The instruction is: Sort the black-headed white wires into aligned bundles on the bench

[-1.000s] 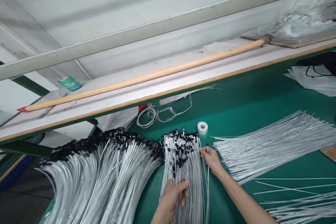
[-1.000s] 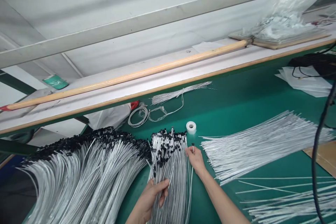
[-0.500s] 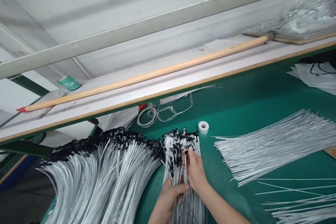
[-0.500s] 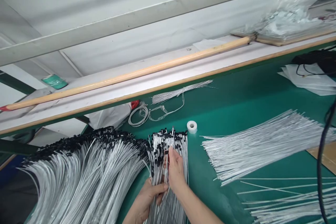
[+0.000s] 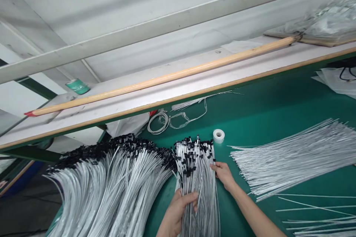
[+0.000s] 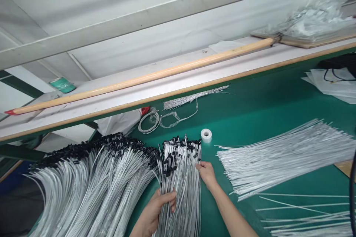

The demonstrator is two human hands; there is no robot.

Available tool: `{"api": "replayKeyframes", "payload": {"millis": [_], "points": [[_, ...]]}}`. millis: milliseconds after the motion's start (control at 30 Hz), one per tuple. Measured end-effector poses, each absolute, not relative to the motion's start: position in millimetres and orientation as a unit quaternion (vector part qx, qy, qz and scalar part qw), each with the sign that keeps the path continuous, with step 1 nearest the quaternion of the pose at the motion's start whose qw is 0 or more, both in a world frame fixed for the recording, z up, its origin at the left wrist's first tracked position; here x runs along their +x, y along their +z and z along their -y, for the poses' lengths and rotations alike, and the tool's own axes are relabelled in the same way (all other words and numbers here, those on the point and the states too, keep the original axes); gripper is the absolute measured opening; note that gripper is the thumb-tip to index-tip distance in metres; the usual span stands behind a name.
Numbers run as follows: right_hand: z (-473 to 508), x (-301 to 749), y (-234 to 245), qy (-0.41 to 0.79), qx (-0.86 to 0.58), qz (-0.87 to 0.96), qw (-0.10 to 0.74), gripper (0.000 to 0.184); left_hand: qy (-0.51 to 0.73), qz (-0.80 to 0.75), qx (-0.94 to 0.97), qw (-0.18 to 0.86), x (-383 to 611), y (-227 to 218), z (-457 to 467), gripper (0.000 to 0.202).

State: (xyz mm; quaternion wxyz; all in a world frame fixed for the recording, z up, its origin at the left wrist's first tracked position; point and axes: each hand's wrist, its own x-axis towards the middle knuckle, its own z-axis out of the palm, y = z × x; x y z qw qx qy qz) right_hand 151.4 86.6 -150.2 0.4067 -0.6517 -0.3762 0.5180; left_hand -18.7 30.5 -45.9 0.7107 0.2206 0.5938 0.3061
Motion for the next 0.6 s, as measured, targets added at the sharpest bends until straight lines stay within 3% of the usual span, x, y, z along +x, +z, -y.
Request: {"api": "replayKeyframes", "payload": {"millis": [167, 367, 600], "points": [[-77.2, 161.9, -148.7, 0.539, -0.626, 0.384, 0.413, 0.037, 0.312, -0.596, 0.216, 0.707, -15.3, -51.6, -31.3, 0.031], [-75.5, 163.5, -149.4, 0.469, -0.651, 0.399, 0.444, 0.032, 0.308, -0.590, 0.222, 0.712, -15.4, -52.6, -32.1, 0.027], [-73.2, 162.7, -153.1, 0.485, -0.656, 0.352, 0.458, 0.028, 0.306, -0.617, 0.213, 0.693, -11.8, -51.5, -31.3, 0.027]]}}
